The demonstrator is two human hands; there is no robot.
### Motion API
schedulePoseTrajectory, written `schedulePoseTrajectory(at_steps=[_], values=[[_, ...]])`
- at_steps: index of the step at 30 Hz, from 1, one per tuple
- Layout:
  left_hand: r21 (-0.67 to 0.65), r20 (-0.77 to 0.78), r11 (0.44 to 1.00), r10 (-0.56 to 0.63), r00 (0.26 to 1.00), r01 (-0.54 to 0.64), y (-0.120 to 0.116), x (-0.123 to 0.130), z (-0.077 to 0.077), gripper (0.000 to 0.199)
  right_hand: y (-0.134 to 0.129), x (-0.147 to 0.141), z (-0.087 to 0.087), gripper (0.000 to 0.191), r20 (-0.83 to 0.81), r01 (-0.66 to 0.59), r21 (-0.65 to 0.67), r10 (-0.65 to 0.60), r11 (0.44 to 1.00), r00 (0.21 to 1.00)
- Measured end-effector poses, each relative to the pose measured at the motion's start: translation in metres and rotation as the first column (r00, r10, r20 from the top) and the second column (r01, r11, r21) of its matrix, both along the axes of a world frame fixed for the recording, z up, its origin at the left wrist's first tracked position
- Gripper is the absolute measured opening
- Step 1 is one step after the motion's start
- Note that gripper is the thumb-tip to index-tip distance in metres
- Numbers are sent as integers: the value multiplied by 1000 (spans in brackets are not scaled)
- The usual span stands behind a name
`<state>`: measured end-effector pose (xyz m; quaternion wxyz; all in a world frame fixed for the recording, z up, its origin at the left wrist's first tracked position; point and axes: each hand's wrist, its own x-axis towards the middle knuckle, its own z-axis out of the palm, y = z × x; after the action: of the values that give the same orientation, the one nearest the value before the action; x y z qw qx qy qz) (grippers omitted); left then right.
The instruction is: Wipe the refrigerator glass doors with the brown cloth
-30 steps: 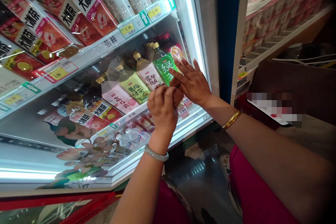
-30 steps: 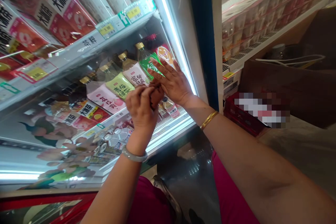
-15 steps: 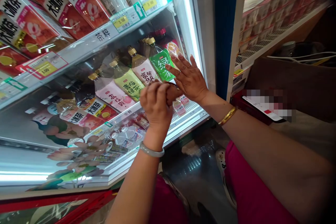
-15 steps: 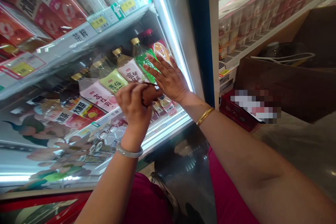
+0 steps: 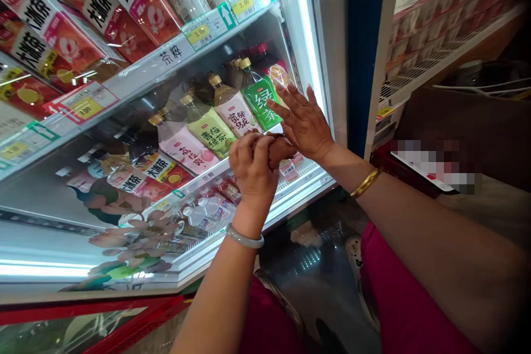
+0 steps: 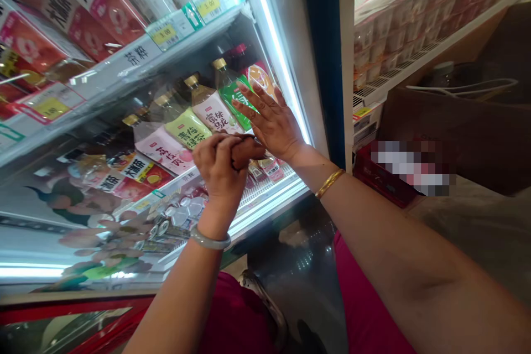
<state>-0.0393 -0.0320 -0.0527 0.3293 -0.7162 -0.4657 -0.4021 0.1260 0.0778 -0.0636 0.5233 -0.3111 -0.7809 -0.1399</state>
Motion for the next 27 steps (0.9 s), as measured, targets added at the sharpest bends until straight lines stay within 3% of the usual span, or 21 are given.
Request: schedulePoseTrajectory(at_steps=[3, 7, 9, 11, 15, 17, 19, 24, 27], values=[[17, 26, 999, 45, 999, -45, -1, -3, 4, 30, 1, -1, -2, 73, -20, -20, 34, 21, 999, 1000], [-66, -97, 998, -9, 995, 3, 5, 8, -28, 24, 3, -2, -4, 74, -38, -40, 35, 42, 999, 998], [-84, -130, 996, -41, 991, 30, 6, 12, -34, 23, 4, -2, -4, 73, -48, -39, 47, 42, 998, 998], [-93, -98, 995, -51, 994, 42, 4, 12, -25, 25, 4, -3, -4, 72, -55, -40, 52, 43, 998, 998], [-11, 91, 999, 42, 995, -41, 0, 5, 12, 31, 4, -3, -5, 67, -58, -69, 38, 71, 997, 996], [36, 115, 995, 84, 990, -89, 1, 3, 16, 33, 5, -3, -5, 63, -70, -67, 49, 70, 997, 995], [65, 68, 994, 81, 994, -86, 6, 3, 6, 33, 5, -4, -6, 59, -81, -52, 63, 57, 997, 995], [96, -57, 994, 53, 997, -47, 16, 6, -36, 33, 6, -4, -6, 56, -88, -44, 53, 48, 998, 995], [116, -127, 993, 35, 991, -20, 13, 1, -31, 37, 6, -2, -5, 55, -74, -84, 20, 86, 996, 994]])
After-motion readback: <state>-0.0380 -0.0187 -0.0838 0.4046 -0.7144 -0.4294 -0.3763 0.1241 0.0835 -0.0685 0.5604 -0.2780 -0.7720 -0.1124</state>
